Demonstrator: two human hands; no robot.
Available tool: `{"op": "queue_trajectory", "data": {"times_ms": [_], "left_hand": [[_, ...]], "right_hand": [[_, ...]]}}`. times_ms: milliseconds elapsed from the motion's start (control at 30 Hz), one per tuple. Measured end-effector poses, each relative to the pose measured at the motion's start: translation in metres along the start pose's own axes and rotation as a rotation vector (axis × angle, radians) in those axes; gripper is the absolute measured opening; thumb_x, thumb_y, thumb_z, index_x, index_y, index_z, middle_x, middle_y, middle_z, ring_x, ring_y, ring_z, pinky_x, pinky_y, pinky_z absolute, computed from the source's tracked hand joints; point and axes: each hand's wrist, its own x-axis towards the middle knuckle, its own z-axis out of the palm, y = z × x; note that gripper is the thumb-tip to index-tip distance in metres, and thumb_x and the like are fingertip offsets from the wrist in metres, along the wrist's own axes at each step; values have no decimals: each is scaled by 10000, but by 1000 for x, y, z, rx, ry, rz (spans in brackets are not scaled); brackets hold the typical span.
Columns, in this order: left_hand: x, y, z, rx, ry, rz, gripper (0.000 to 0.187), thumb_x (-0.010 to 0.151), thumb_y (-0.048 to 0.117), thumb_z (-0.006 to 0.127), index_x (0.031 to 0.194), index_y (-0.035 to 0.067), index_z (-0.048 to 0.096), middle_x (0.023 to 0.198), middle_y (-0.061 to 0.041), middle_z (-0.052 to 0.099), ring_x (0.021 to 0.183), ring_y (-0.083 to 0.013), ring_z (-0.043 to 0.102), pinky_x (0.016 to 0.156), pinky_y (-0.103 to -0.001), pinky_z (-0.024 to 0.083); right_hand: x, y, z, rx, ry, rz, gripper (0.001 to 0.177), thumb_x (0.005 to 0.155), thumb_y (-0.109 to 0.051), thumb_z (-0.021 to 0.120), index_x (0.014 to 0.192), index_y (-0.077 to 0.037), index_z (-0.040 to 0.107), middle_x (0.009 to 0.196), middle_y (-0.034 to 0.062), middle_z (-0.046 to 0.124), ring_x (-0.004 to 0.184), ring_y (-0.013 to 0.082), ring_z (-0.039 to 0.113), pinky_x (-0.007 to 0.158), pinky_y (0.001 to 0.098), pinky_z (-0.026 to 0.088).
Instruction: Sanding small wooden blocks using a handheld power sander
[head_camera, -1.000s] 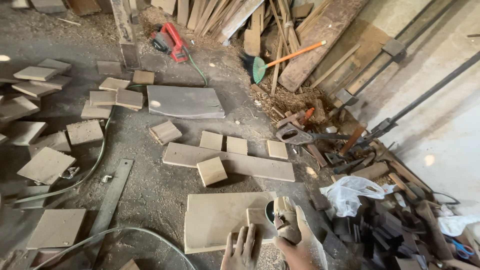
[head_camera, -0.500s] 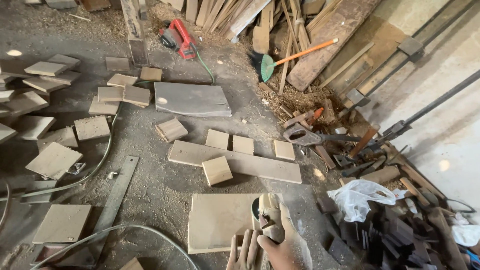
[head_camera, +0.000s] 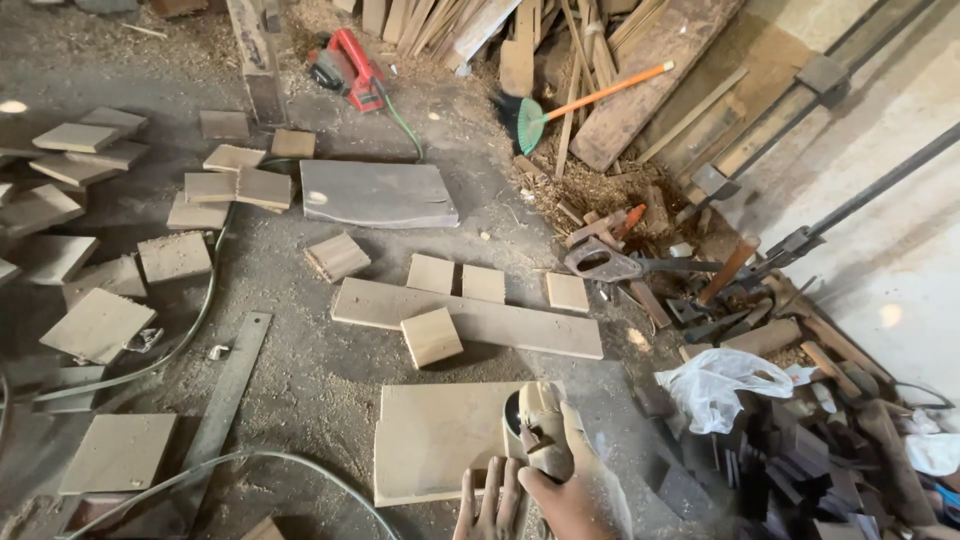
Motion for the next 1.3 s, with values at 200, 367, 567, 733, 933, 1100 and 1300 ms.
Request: {"op": "queue_trajectory", "data": {"times_ms": [200,367,567,733,933,1100,1300], "left_hand": [[-2,7,11,-33,-31,-17,509,941,141,616,1447,142,567,1463,-234,510,1326,-362,537,1039,-638,485],[2,1,1,-50,-19,-21,486,931,164,638,1415,151,600,1432,-213,551,1308,-353,562,1028,-637,484],[-3,8,1,-124,-26,-91,549,906,153,658,1448,188,579,1507,-217,482,1354,-329,516,1066,-603,455],[-12,9,12,-131,108,-154,478,885,201,764,1349,213,648,1471,-169,490,1299,-289,576,1057,-572,506],[-9,4,1,-298,-96,-68,505,855,94,681,1348,21,603,1457,-228,522,1395,-358,473,1109,-702,356],[-8,5,4,-153,-37,-57,565,894,108,653,1451,163,576,1471,-255,461,1332,-363,525,1111,-686,384],[13,-4,-24,-132,-11,-114,515,909,139,667,1418,173,604,1339,-164,568,1246,-279,617,1031,-613,498]], "right_hand": [[-2,-5,-32,-29,-80,23,1059,730,-166,712,1627,-333,175,1361,37,708,1080,192,823,845,278,730],[16,45,-1,177,90,-138,982,642,-117,744,1555,-266,417,1249,-2,783,1055,135,791,882,257,610],[13,60,6,47,130,-198,1036,631,-218,786,1578,-255,368,1279,5,762,1070,168,797,867,284,643],[3,42,11,27,-20,-144,1066,704,-246,759,1617,-193,211,1391,112,671,1143,215,806,909,330,725],[7,53,29,144,91,-306,946,631,-219,774,1518,-156,452,1346,116,721,1226,230,734,942,329,625],[2,37,-2,-30,-38,-158,1042,724,-283,765,1616,-215,230,1408,104,650,1154,220,789,976,339,672],[38,124,33,158,243,-412,964,591,-182,839,1475,-35,484,1280,155,743,1154,238,763,910,327,640]]}}
